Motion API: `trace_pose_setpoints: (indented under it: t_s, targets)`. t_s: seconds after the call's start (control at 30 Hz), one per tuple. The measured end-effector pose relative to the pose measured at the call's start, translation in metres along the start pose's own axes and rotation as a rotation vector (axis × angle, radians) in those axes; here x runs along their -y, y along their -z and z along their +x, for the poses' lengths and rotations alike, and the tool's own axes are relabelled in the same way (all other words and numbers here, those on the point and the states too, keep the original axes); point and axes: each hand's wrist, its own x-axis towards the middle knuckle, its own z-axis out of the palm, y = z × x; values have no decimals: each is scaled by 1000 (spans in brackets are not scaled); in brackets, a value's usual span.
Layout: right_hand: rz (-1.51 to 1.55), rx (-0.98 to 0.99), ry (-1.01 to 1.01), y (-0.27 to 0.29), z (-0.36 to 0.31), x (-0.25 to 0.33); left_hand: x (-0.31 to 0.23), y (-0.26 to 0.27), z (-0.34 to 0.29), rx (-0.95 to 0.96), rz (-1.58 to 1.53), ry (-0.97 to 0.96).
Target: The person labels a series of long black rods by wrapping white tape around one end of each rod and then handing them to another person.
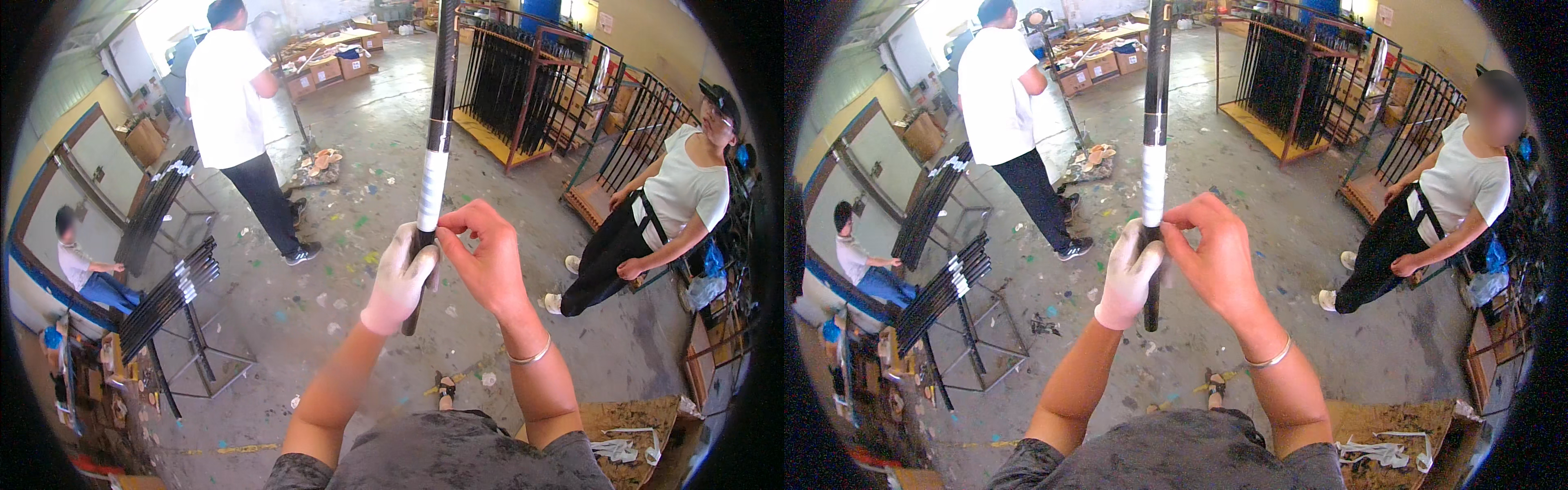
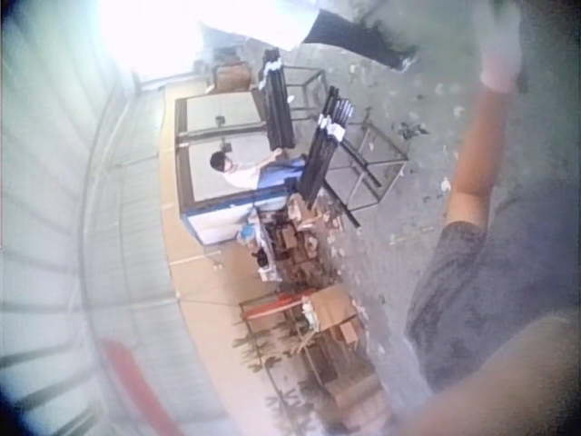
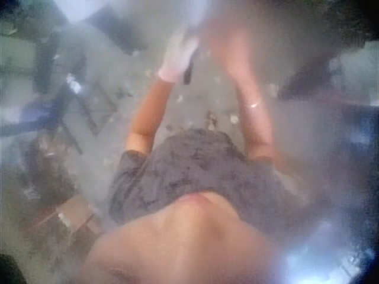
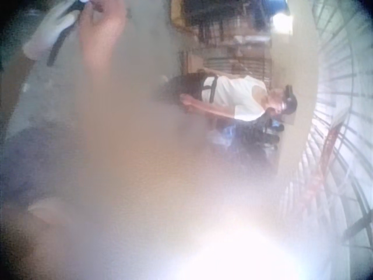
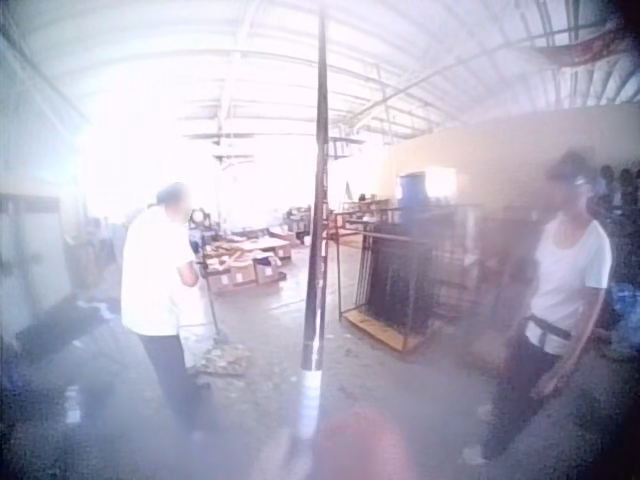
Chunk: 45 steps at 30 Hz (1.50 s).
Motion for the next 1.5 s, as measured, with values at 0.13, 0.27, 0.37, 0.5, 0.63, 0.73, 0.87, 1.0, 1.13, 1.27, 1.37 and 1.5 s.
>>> trace_pose_setpoints:
  t_s: [0.13,0.27,0.37,0.5,0.63,0.73,0.87,1.0,1.13,1.27,1.37,1.5]
  targets:
    - [-60,-33,4,-4,-6,1,11,-1,-5,-95,196,-110]
    - [-158,-31,59,-6,-5,5,22,-5,-7,-178,270,-249]
    - [-89,-18,117,-3,-7,17,23,-3,-3,-263,310,-448]
    - [69,86,-80,29,-26,-3,1,17,-8,340,-146,137]
    - [330,151,-232,41,-39,-15,-3,7,-16,246,-124,121]
    - [278,111,-184,32,-38,-8,2,-3,-17,200,-43,73]
    - [26,94,-222,21,-31,-2,11,-9,-19,90,45,20]
    - [-52,57,12,31,-25,-2,16,21,-28,288,-304,107]
    - [-492,-636,-424,265,-69,-143,8,46,-28,600,-492,303]
    - [-825,-713,-533,408,-194,-201,27,13,-17,466,-255,396]
    - [-665,-707,-585,407,-220,-188,46,3,-9,392,-427,371]
    - [-750,-685,-581,418,-240,-156,46,-20,4,382,-612,271]
